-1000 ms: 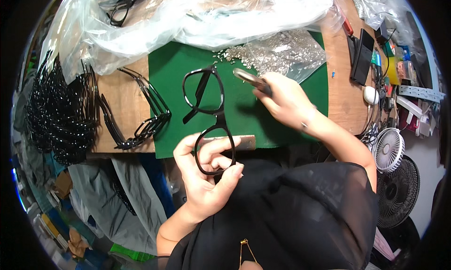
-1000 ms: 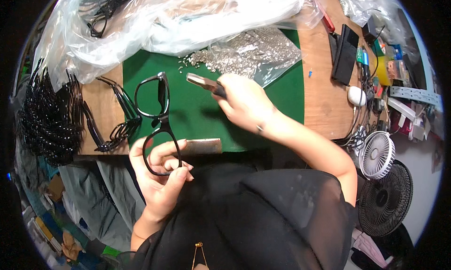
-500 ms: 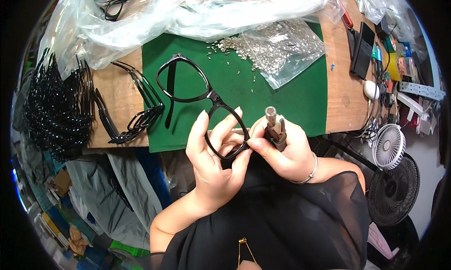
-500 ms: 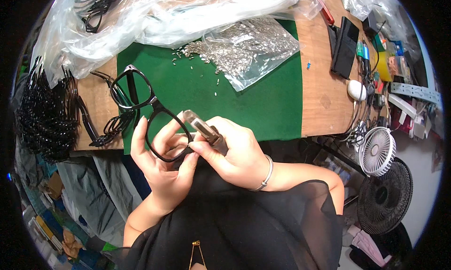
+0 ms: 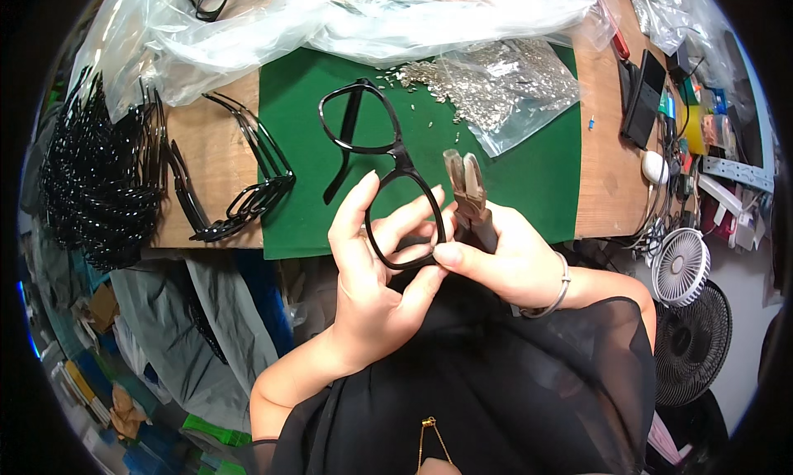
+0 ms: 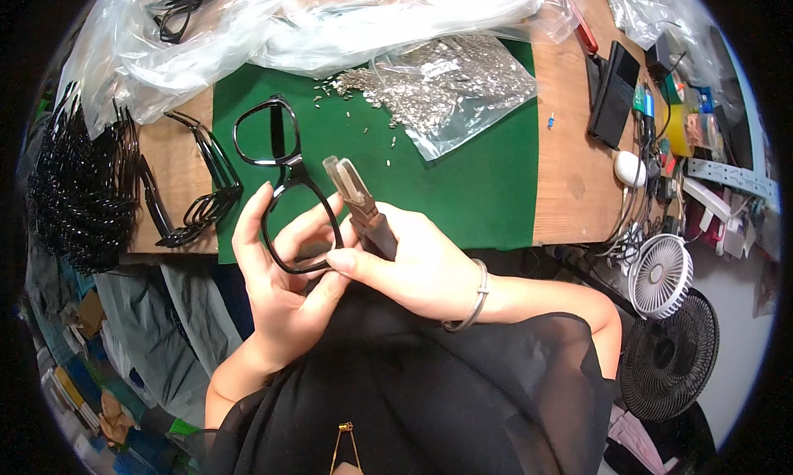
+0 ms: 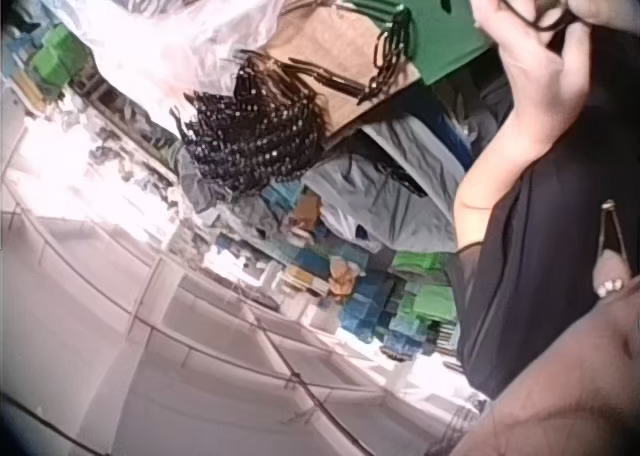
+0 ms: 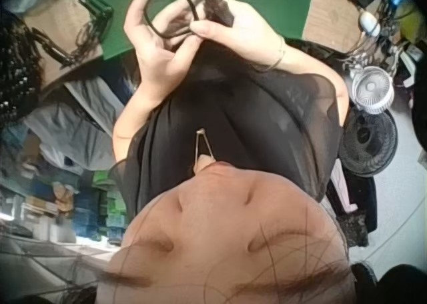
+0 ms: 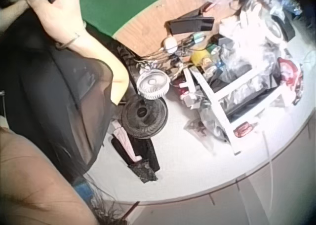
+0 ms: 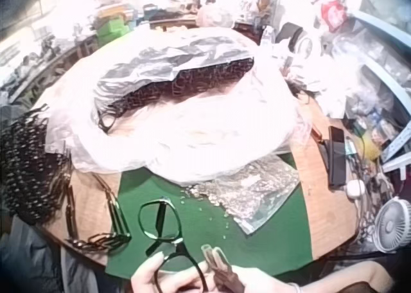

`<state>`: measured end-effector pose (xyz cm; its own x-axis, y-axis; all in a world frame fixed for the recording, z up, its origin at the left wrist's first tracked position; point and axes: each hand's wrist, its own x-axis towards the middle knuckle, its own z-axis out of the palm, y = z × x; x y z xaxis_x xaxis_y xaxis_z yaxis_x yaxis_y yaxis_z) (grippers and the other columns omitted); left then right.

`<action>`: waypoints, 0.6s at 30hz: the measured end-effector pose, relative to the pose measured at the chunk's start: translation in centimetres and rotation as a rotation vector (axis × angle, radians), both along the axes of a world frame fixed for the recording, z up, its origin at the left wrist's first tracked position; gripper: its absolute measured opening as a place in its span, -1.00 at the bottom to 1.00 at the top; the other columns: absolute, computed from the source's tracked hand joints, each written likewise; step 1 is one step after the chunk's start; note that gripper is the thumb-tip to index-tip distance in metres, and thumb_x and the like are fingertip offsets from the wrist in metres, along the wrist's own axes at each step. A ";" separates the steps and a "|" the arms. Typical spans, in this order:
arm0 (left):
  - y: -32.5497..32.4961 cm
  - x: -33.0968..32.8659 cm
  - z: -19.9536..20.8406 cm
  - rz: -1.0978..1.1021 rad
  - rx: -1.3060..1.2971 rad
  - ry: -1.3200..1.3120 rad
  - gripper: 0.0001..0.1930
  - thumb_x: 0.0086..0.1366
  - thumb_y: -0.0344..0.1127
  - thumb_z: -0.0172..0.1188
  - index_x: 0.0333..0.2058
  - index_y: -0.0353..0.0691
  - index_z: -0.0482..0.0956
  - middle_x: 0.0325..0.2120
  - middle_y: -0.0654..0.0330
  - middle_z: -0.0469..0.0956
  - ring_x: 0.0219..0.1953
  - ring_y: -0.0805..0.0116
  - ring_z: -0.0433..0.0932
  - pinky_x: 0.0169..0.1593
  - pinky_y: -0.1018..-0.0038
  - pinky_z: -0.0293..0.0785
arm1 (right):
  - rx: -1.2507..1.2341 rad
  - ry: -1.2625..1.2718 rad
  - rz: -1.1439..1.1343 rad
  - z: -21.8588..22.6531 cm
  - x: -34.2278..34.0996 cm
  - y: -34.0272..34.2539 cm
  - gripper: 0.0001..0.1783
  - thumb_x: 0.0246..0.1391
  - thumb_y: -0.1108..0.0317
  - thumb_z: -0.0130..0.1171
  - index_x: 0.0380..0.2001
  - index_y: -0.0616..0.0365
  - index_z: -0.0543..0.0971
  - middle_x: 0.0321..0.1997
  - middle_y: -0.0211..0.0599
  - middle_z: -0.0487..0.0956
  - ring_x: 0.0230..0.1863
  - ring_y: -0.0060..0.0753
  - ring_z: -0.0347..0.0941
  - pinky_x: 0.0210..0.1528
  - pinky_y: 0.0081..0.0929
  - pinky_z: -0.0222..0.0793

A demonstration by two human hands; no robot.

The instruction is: The person uses pliers to attach metal components to black eyeglass frames. They repeatedly pick up frames, apply the pliers to the hinge area, and place the frames aside. The process is repeated for multiple frames throughout the clip.

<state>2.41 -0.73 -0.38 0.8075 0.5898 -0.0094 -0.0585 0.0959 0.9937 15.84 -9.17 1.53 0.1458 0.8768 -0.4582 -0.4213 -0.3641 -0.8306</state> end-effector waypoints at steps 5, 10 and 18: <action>1.3 -1.4 1.2 -0.055 -0.138 -0.020 -0.12 0.00 -0.72 0.10 0.15 -0.21 -0.33 0.00 -0.14 0.27 -0.15 0.30 0.48 -0.08 0.49 0.42 | 0.007 -0.325 0.303 0.7 1.9 -1.1 -0.78 -0.01 0.33 0.11 -0.34 0.24 0.40 -0.39 -0.28 0.47 -0.33 -0.44 0.41 -0.22 -0.50 0.31; 1.3 -1.2 1.0 -0.108 -0.173 -0.030 -0.15 0.03 -0.73 0.04 0.15 -0.26 -0.35 -0.02 -0.18 0.26 -0.09 0.23 0.45 -0.06 0.47 0.40 | 0.021 -0.500 0.612 0.7 1.9 -1.5 -0.70 0.02 0.18 0.04 -0.37 0.24 0.38 -0.43 -0.02 0.47 -0.35 -0.01 0.43 -0.30 -0.27 0.34; 1.2 -1.0 0.7 -0.123 -0.191 0.048 -0.11 0.02 -0.67 0.12 0.18 -0.16 -0.31 0.00 -0.17 0.27 -0.16 0.23 0.49 -0.14 0.47 0.45 | -0.106 -0.830 0.777 1.3 2.2 -0.3 -0.68 -0.03 0.17 0.09 -0.50 0.27 0.41 -0.54 -0.01 0.48 -0.44 0.01 0.44 -0.39 -0.23 0.35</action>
<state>1.39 0.52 0.32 0.8692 0.4708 -0.1514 0.0120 0.2859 0.9582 18.06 -9.45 2.80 -0.1270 0.8250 -0.5506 0.6134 -0.3709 -0.6972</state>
